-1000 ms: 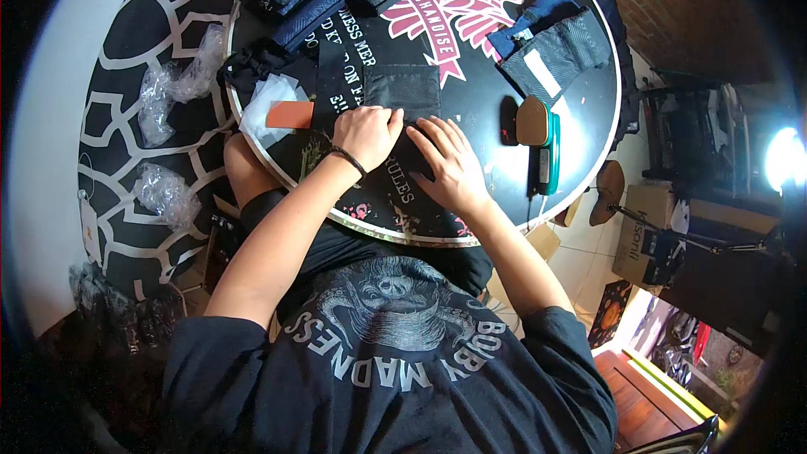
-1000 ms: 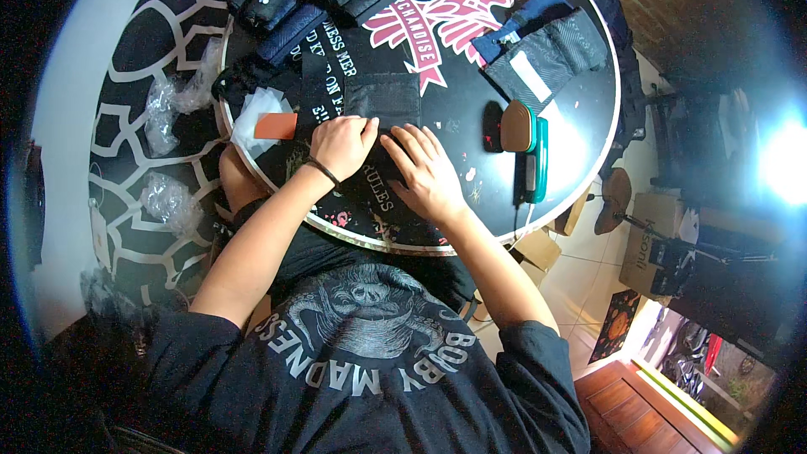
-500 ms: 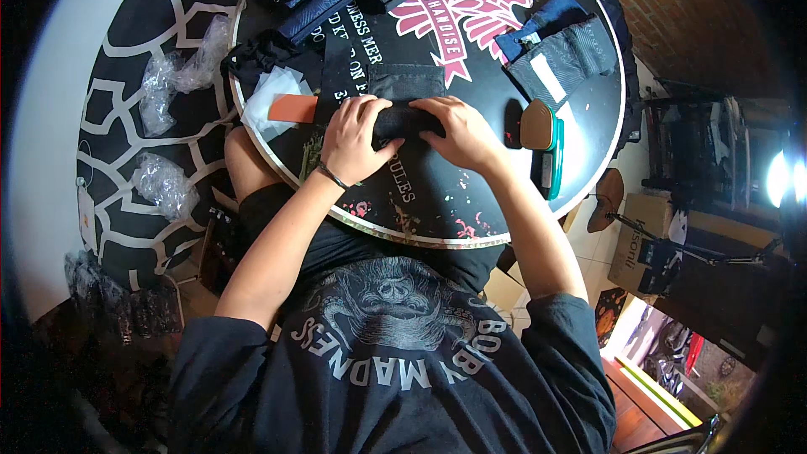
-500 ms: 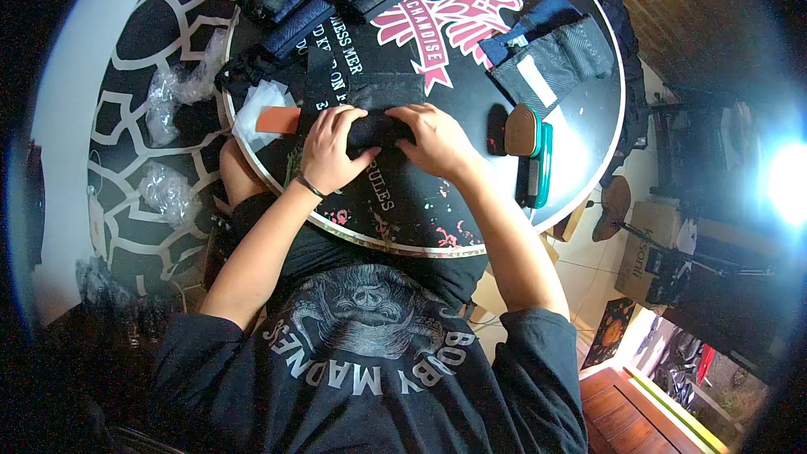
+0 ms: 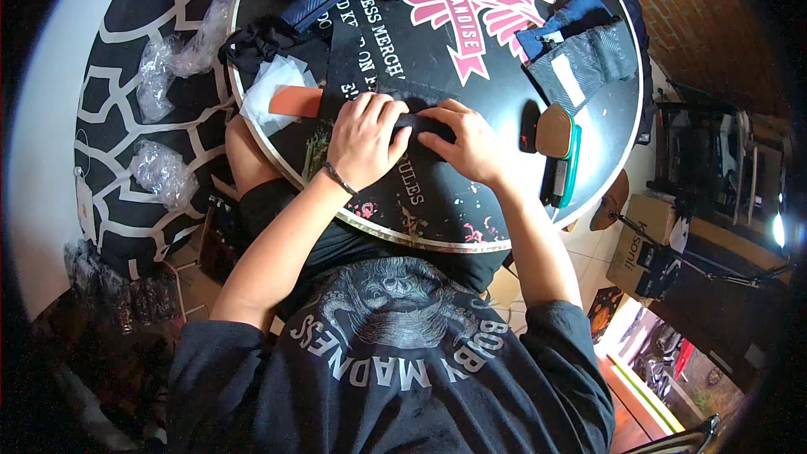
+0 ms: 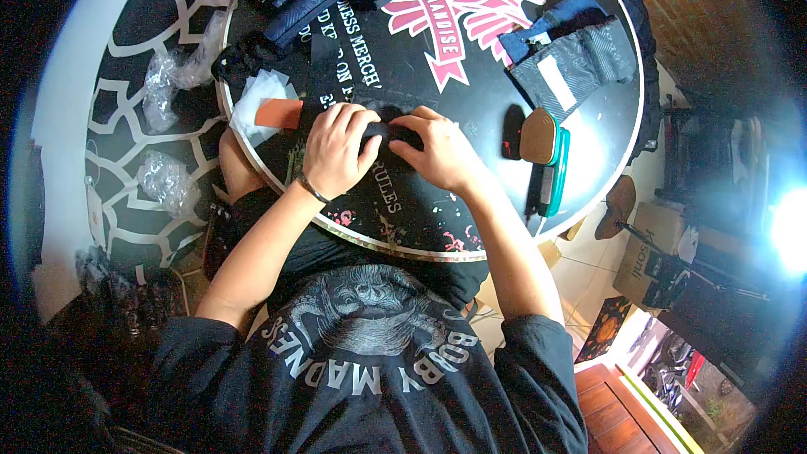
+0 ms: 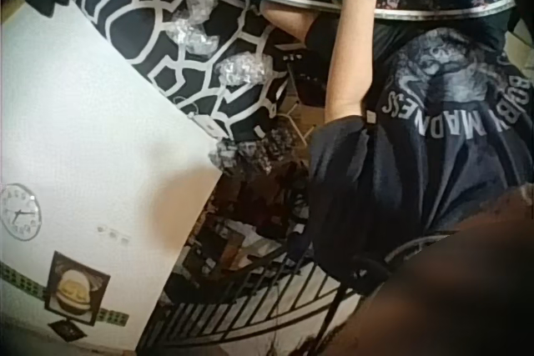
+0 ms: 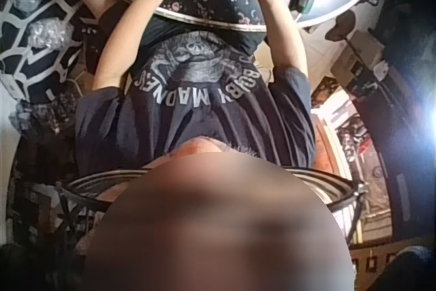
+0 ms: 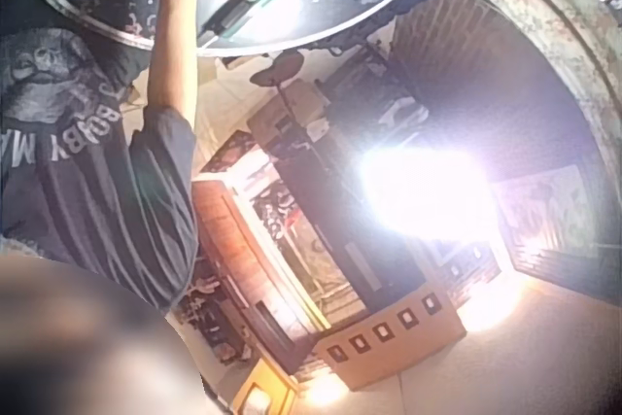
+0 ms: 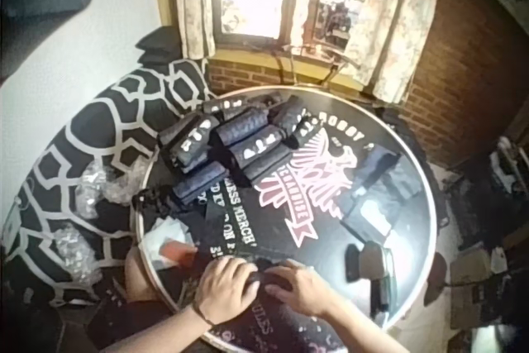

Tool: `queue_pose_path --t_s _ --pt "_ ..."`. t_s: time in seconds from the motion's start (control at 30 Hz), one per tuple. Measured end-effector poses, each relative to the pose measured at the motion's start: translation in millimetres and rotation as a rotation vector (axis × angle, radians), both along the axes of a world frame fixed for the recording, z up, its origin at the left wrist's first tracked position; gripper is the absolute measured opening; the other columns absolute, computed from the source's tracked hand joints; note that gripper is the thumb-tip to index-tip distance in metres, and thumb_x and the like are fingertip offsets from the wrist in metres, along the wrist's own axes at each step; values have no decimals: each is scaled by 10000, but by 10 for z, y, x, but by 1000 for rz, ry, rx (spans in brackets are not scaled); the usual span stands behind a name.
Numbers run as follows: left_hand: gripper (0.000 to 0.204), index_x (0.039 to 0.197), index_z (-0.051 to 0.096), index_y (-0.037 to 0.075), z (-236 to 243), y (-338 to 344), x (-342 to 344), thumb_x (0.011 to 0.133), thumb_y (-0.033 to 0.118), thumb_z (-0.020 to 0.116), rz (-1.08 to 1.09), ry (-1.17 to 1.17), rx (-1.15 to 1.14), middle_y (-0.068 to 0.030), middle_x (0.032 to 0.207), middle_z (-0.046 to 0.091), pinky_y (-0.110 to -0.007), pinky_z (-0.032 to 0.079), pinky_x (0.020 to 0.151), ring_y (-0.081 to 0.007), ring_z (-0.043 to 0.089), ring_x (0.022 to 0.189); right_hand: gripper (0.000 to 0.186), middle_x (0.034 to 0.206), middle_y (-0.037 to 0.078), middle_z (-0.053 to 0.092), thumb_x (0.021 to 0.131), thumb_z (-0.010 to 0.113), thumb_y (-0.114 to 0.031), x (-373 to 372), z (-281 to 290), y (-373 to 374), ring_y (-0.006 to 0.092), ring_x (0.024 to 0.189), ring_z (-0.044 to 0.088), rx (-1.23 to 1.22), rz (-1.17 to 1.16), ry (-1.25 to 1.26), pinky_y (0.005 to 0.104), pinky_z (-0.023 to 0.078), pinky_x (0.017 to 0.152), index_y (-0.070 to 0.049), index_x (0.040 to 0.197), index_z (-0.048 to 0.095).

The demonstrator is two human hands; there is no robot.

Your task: The recorder folds pieces of black fabric and places them into a stack.

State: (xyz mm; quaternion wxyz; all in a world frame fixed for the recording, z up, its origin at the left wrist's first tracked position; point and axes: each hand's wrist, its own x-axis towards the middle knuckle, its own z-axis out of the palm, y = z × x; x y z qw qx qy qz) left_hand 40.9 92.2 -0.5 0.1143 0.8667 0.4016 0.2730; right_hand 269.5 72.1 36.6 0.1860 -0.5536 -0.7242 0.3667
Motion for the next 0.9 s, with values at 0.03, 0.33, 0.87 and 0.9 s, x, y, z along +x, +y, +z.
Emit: queue_pose_path --t_s 0.03,0.33,0.87,0.9 --pt "238 1133 680 109 -21 29 18 968 278 712 27 33 -31 -85 1084 661 -462 512 954 -301 633 1076 441 1145 200 725 942 807 -276 -6 13 0 424 1128 703 5 2 16 469 562 1013 -64 1317 719" --pt "167 954 668 105 -102 226 137 983 267 694 147 59 -89 -94 934 697 -486 537 862 -316 678 958 403 1233 131 739 864 876 -198 -226 -270 -257 373 1159 698 636 -416 -186 469 565 997 -82 1216 719" --pt "310 831 746 69 -56 581 250 1040 265 628 235 64 13 -103 920 731 -507 521 812 -338 679 925 576 1288 155 696 804 865 -128 -10 -186 -63 372 1263 618 298 -154 -41 460 482 1137 -52 1344 678" --pt "356 790 725 46 -58 627 273 1059 253 619 249 58 28 -139 881 699 -508 538 817 -379 678 911 576 1288 155 696 804 865 -128 31 -190 -8 372 1263 618 295 -168 -45 460 482 1137 -52 1344 678"
